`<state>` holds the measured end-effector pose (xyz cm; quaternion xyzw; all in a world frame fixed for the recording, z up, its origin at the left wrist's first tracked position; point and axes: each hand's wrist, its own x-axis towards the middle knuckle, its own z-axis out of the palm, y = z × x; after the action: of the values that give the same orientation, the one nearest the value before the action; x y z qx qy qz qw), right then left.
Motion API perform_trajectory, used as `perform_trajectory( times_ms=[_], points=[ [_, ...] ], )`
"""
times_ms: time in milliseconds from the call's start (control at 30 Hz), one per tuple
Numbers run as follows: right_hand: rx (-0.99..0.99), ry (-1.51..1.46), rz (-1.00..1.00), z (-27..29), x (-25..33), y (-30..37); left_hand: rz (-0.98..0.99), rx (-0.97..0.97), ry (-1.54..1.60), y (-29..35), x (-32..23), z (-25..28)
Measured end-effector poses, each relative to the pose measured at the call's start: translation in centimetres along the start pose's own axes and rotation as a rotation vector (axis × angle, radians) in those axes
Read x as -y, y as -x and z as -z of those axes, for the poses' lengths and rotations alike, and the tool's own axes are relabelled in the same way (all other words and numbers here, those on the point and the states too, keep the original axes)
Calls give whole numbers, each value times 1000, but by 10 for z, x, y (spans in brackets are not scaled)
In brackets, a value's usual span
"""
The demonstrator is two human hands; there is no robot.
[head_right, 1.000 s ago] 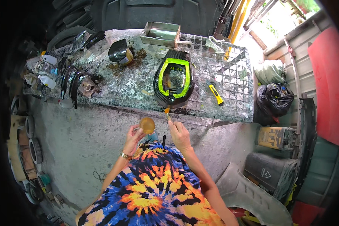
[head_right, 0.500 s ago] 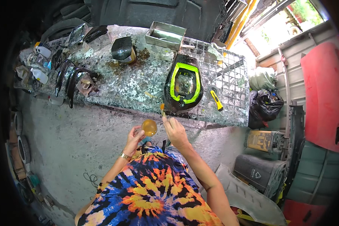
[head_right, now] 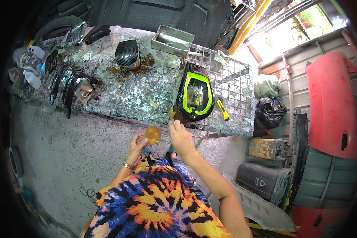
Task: Applying a coating or resin to carbon fiber car components using a brush.
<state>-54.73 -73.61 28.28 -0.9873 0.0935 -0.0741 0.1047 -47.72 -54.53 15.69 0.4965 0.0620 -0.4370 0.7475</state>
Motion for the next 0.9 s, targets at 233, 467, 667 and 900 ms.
perform_trajectory(
  times_ms=[233,467,667,900],
  points=[
    [117,95,-95,1,5,-14,-21,-1,21,-6,1,5],
    [103,98,-116,1,8,-5,4,24,26,-11,1,7],
    [128,155,-42,13,12,-18,-17,58,76,-11,4,8],
    [193,225,96,26,29,-25,-13,81,103,-10,9,10]
  ],
)
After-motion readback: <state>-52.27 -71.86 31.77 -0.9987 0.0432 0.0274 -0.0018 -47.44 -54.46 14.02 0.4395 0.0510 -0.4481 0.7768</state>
